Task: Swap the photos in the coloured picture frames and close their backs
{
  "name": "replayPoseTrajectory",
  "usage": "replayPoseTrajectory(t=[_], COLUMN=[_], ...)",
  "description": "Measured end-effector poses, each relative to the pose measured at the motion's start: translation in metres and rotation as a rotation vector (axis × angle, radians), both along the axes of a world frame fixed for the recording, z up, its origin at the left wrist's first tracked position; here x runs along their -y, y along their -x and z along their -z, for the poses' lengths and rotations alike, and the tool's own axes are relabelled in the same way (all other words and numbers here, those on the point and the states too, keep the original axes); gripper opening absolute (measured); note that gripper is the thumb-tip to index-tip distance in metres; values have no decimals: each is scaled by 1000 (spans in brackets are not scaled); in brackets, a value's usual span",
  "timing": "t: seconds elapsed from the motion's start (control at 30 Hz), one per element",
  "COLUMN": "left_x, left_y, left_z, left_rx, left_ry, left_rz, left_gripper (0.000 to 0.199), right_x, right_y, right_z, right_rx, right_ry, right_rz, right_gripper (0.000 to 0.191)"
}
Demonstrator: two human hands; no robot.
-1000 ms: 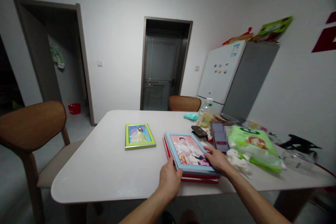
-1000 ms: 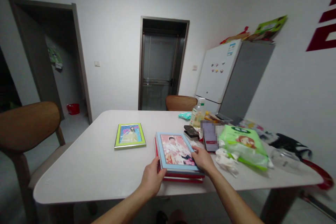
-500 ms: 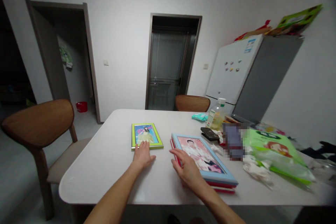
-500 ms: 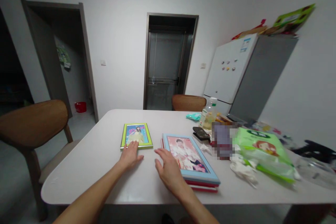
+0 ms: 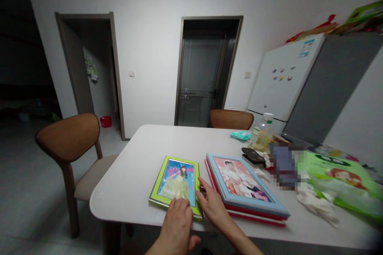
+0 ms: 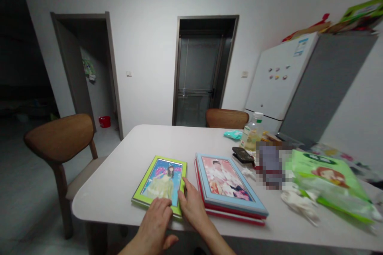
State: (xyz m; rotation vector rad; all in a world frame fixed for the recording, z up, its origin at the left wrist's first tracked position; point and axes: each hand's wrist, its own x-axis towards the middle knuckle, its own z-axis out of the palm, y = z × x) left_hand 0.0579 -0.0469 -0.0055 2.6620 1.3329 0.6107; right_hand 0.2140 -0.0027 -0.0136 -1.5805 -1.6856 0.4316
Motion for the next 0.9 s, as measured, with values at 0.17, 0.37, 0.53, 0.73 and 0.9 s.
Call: replayPoseTrajectory(t=[0.17,0.37,0.53,0.73,0.9], left_x=[-2,-7,-26,-41,-40], left_y=[-7,11,38,72,80], left_z=[6,-44,-77,-27,9], left_rx=[-10,341,847,987,755], left_ry=[-52,-157,-66,188,182], left_rz=[40,26,-174,-345,-401], left_gripper=[29,41,37,49,51], right_x=[4,3,-2,-9,-11], right_y=[-4,1,36,53,46], right_z=[-1,-19,-36,-25,-19], right_rx=[-150,-316,-224,94,255], right_ry=[9,-75,-142,-144,-96], right_rz=[9,37,-138,-253,-258], right_gripper=[51,50,43,37,30])
